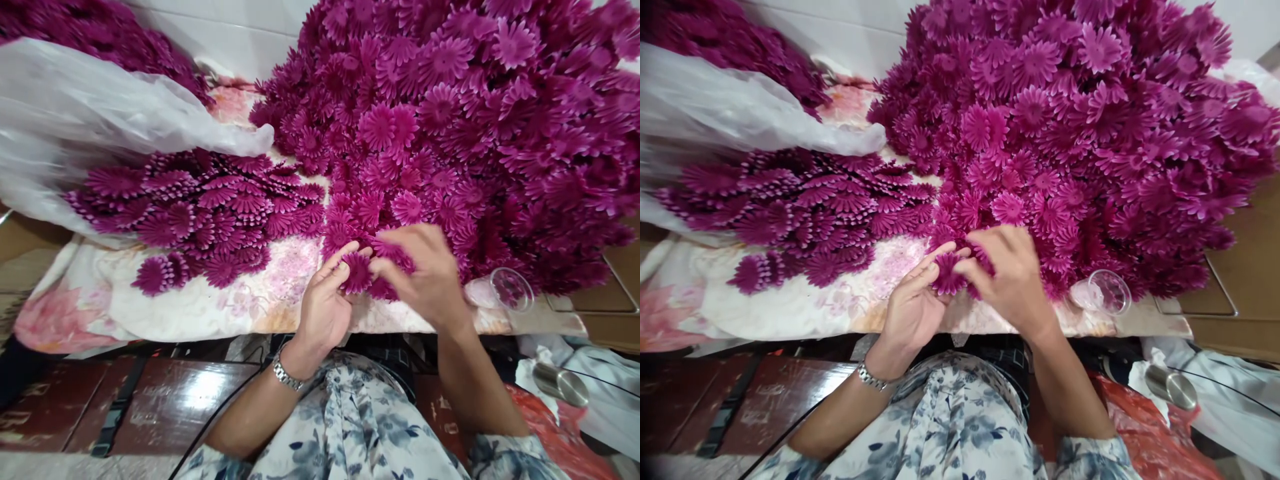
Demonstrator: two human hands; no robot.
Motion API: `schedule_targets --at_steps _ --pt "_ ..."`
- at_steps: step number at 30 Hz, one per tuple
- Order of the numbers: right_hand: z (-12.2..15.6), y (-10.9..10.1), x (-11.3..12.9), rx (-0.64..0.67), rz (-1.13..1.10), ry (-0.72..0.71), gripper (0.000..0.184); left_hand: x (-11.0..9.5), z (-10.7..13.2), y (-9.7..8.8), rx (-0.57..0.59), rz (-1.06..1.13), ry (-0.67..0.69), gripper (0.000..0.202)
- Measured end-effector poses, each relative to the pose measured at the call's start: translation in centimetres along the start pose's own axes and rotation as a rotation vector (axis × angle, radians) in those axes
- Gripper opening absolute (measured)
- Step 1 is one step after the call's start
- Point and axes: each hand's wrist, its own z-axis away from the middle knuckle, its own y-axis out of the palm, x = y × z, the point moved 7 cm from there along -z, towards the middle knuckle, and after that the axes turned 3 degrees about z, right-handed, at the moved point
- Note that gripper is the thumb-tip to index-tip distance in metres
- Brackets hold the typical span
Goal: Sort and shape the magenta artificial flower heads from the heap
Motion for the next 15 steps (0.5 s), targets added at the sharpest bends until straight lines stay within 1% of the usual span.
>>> schedule_targets --at_steps 1,3,5,7,9,11,14,15 --pt "0.3 1.1 1.1 0.082 -0.078 -0.041 0.015 0.0 0.0 0.0 -0.006 -0.01 0.008 0.027" --pt "0.8 2.7 2.3 0.166 -0.153 -0.072 0.009 0.1 0.1 -0.1 -0.01 -0.031 -0.001 0.029" --pt "1.0 3.4 2.6 0.155 -0.15 -0.069 0.013 0.5 0.2 -0.1 0.0 -0.047 -0.031 0.033" --pt "1.0 3.4 2.6 0.118 -0.095 -0.091 0.016 0.7 0.2 -0.1 0.006 -0.057 -0.027 0.035" --pt "0.7 2.7 2.1 0.052 0.004 -0.11 0.016 0.5 0.2 -0.1 0.01 -0.056 0.001 0.033" --pt "0.1 1.4 0.6 -0.053 0.098 -0.078 0.015 0.3 0.2 0.0 0.022 -0.038 0.023 0.032" --pt "-0.7 -1.5 -3.0 -0.232 0.264 0.074 0.015 0.0 0.1 0.0 0.033 0.001 0.026 0.03" --pt "-0.8 -2.1 -3.9 -0.242 0.373 0.146 0.017 -0.1 0.1 -0.1 0.027 0.013 0.023 0.029"
